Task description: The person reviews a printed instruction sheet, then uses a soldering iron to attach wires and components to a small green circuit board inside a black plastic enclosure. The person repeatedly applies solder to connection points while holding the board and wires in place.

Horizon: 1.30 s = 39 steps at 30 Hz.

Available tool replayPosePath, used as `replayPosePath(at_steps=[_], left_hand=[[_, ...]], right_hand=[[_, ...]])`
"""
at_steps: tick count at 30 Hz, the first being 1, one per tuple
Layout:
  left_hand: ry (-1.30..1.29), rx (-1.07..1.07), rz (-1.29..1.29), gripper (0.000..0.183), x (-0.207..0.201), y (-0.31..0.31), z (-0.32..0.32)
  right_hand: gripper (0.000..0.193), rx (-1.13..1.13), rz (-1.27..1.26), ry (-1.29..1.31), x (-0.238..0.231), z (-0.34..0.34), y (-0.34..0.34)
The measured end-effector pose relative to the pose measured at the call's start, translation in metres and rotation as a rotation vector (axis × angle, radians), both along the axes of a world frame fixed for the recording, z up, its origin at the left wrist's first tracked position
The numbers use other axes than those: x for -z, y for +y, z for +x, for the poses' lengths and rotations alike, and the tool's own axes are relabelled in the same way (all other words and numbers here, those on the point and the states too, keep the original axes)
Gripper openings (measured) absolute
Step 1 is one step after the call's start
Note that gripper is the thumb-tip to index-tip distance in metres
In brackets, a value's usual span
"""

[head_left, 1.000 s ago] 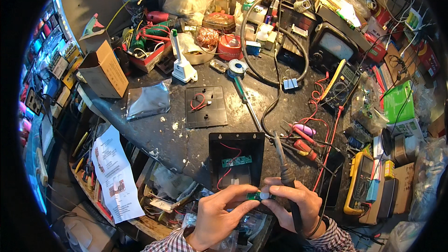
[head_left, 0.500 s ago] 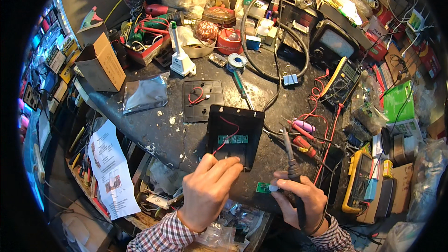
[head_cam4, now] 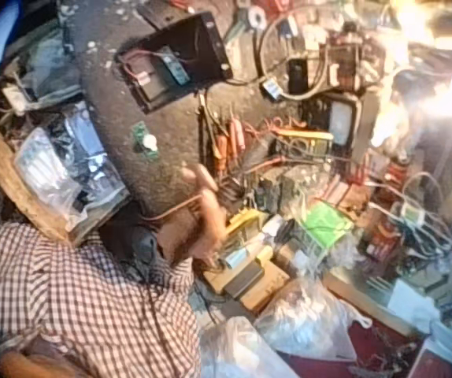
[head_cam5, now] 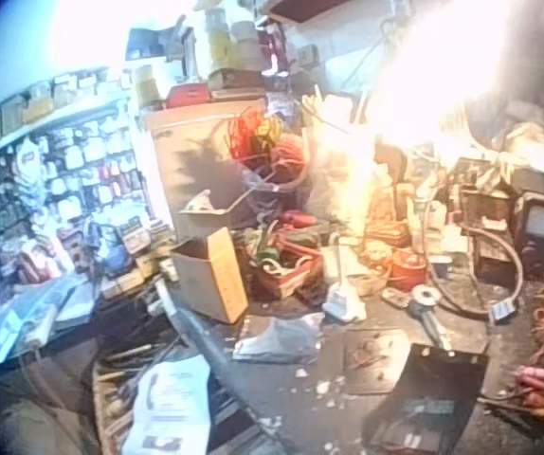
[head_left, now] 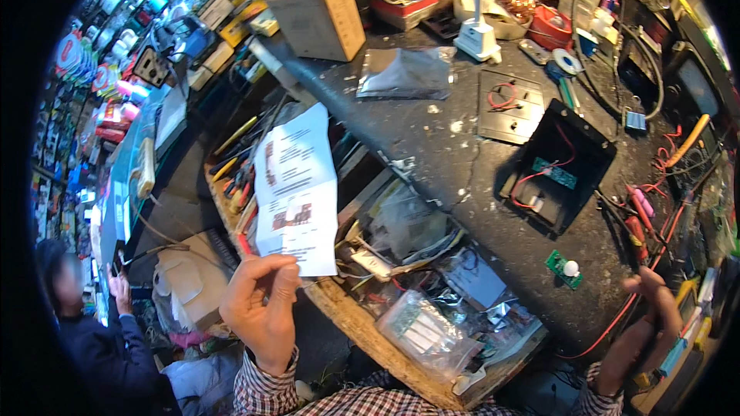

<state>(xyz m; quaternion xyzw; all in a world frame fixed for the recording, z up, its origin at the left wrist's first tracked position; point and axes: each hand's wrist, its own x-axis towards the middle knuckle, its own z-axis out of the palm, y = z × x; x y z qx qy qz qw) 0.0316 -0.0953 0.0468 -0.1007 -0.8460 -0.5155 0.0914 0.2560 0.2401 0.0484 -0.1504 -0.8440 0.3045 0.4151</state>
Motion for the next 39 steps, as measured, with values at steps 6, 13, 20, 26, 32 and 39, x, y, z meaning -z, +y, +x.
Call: replayPosePath(at_steps=[6, 13, 20, 26, 32, 39], left_hand=[[-0.250, -0.129, -0.060, 0.009, 0.055, -0.067, 0.027], [-0.400, -0.133, 0.163, 0.027, 0.116, -0.072, 0.038], [-0.384, 0.054, -0.054, 0.012, 0.129, -0.109, 0.042], [-0.931, 0.290, 0.413, 0.024, 0.010, -0.162, 0.062], [-0.325, 0.122, 0.197, 0.023, -0.051, -0.178, 0.024], [0.396, 0.004, -0.005, 0.022, -0.108, -0.123, -0.070]], right_hand=[[0.053, 0.054, -0.083, 0.084, 0.009, 0.023, 0.034], [0.049, 0.079, -0.084, 0.053, 0.015, 0.017, 0.038], [0.055, 0.163, -0.066, 0.082, 0.011, 0.007, 0.025], [0.035, 0.003, -0.007, 0.114, -0.002, -0.001, 0.030], [0.039, -0.048, 0.015, 0.111, -0.006, 0.002, 0.029], [0.031, -0.124, -0.018, 0.171, -0.010, 0.005, 0.031]])
